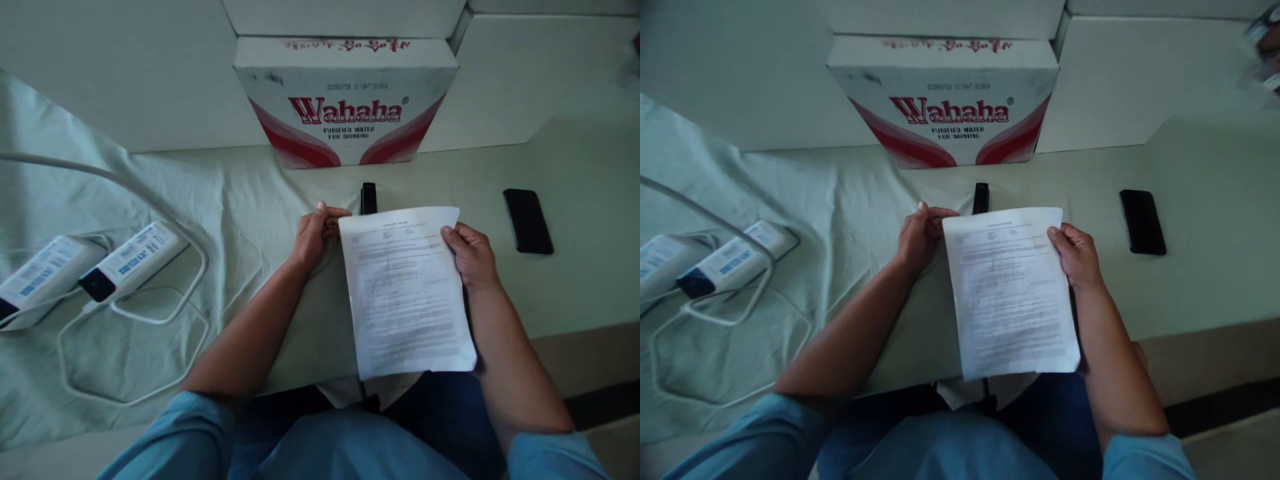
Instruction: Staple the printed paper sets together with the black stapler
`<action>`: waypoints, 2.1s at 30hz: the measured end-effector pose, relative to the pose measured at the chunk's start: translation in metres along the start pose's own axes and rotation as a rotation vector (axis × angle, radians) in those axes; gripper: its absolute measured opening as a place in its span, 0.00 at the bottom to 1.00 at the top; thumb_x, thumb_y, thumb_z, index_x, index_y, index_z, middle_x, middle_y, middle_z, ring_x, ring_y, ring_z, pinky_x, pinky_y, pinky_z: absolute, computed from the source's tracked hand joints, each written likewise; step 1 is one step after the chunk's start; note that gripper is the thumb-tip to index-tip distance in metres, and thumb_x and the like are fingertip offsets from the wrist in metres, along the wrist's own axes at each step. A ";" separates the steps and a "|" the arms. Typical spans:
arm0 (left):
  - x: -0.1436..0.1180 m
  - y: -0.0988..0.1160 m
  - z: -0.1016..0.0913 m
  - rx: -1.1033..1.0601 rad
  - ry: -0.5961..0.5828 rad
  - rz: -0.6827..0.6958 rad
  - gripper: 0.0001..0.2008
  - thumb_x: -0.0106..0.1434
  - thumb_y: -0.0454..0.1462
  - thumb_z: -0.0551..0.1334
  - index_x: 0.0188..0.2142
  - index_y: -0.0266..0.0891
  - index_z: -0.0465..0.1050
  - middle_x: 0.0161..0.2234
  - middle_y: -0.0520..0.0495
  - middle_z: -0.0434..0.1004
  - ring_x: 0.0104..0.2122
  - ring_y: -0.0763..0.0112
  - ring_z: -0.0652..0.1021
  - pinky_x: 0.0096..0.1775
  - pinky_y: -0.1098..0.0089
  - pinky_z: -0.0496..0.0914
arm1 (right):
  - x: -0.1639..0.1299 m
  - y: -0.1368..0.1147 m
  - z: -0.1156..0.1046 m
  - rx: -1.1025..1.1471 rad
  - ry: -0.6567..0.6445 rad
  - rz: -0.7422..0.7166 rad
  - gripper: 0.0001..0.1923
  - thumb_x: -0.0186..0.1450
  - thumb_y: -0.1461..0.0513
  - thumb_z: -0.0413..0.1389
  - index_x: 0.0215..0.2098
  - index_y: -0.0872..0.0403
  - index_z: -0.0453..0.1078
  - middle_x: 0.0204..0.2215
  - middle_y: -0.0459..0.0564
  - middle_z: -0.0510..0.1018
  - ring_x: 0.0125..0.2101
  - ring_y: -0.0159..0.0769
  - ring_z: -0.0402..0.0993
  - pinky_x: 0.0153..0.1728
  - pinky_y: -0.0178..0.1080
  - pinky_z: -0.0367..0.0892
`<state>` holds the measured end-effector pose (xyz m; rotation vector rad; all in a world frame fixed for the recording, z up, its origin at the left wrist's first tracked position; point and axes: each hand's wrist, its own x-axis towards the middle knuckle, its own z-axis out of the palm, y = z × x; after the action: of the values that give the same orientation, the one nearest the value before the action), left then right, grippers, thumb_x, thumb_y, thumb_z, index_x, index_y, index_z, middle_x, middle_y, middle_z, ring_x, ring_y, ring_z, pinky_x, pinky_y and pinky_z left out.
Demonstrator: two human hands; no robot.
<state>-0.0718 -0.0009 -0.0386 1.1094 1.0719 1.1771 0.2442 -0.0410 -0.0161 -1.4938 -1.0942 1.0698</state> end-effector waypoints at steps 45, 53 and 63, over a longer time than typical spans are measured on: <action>-0.010 -0.002 0.017 -0.320 0.021 -0.204 0.30 0.51 0.61 0.78 0.37 0.38 0.82 0.29 0.45 0.85 0.37 0.51 0.87 0.37 0.60 0.81 | 0.006 0.011 0.010 -0.113 0.149 -0.272 0.18 0.64 0.45 0.69 0.39 0.51 0.85 0.27 0.44 0.81 0.25 0.32 0.69 0.27 0.36 0.65; -0.009 -0.008 0.014 -0.265 -0.031 -0.153 0.28 0.59 0.61 0.75 0.39 0.37 0.83 0.33 0.43 0.87 0.40 0.50 0.87 0.39 0.61 0.81 | 0.009 0.013 0.012 -0.154 0.132 -0.306 0.18 0.66 0.45 0.67 0.40 0.51 0.84 0.28 0.43 0.81 0.25 0.31 0.70 0.28 0.36 0.66; -0.011 -0.008 0.014 -0.195 -0.048 -0.074 0.31 0.66 0.66 0.66 0.40 0.38 0.82 0.31 0.43 0.86 0.37 0.55 0.87 0.34 0.65 0.80 | 0.012 0.016 0.013 -0.116 0.260 -0.313 0.17 0.64 0.46 0.70 0.37 0.51 0.82 0.29 0.44 0.81 0.28 0.33 0.73 0.31 0.37 0.70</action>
<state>-0.0579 -0.0129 -0.0443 0.9347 0.9322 1.1638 0.2362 -0.0295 -0.0351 -1.4456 -1.1707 0.5877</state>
